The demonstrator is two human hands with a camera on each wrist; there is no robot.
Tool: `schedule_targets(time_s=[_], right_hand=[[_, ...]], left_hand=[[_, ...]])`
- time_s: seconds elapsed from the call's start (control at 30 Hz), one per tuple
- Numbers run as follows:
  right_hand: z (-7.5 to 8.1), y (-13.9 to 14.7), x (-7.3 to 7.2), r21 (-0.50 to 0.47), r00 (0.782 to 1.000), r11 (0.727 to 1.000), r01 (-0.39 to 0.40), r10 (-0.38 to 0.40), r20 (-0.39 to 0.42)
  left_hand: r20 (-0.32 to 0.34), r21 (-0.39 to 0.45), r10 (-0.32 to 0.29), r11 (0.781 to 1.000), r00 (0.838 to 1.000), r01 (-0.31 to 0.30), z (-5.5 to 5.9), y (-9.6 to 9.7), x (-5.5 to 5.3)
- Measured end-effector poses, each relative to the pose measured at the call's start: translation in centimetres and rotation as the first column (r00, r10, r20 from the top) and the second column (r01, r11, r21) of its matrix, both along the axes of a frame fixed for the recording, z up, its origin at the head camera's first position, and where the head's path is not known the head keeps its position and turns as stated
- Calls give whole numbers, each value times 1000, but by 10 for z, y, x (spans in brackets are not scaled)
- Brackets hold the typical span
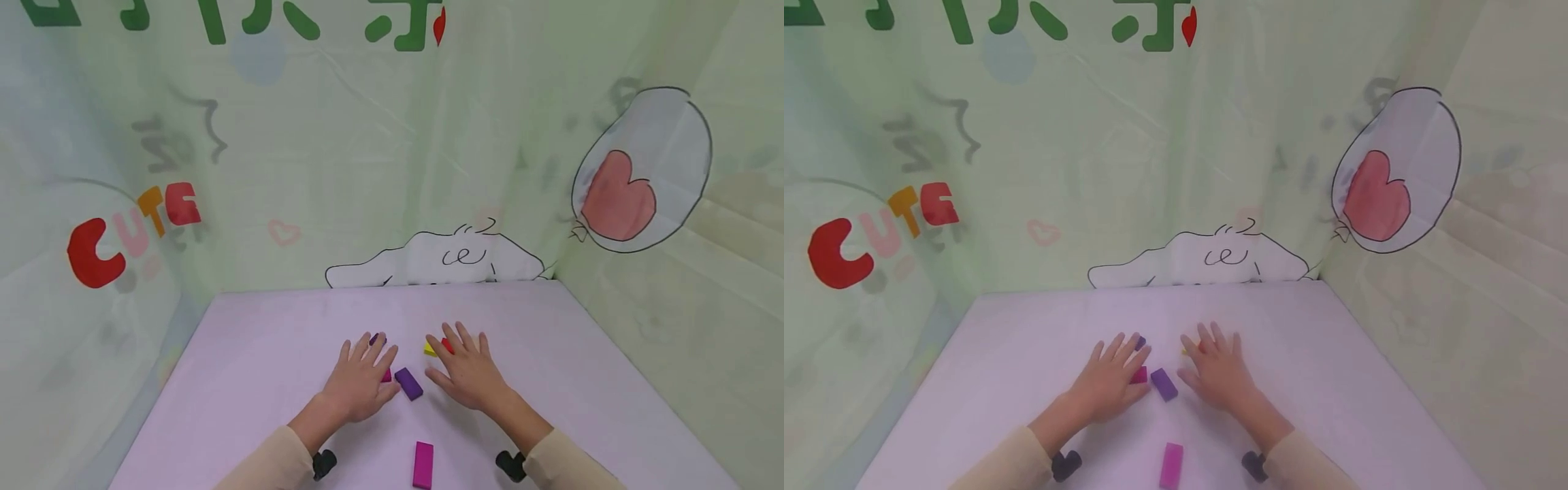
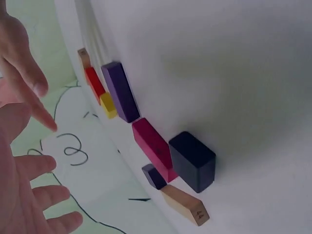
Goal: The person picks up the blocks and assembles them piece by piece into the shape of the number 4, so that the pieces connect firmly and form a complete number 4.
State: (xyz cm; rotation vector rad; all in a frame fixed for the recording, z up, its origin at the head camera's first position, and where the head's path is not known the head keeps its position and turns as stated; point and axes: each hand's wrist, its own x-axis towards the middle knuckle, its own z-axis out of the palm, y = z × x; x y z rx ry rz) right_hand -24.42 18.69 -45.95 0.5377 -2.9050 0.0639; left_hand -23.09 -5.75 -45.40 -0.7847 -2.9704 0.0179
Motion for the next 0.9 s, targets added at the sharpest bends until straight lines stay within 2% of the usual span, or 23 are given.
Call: schedule_targets(time_s=[0.17, 0.4, 0.57, 0.67, 0.8, 0.9], right_hand=[[-6, 3, 0, -19, 1000, 1000, -3, 3, -8], [-11, 5, 0, -39, 1000, 999, -17, 17, 0], [-10, 6, 2, -34, 1000, 999, -18, 19, 24], [-10, 8, 4, -35, 999, 999, -25, 26, 28], [-12, 9, 4, -37, 999, 999, -34, 36, 36], [-12, 7, 3, -34, 999, 999, -39, 40, 35]], left_hand=[[-10, -11, -45, 999, 999, 45, -1, 3, 9], [88, 53, -103, 994, 991, 98, -8, 6, 22], [147, 87, -170, 984, 974, 158, -16, 8, 32], [151, 104, -248, 967, 957, 234, -25, 9, 38], [93, 140, -372, 923, 923, 358, -37, 8, 45], [66, 186, -424, 895, 903, 406, -45, 7, 47]])
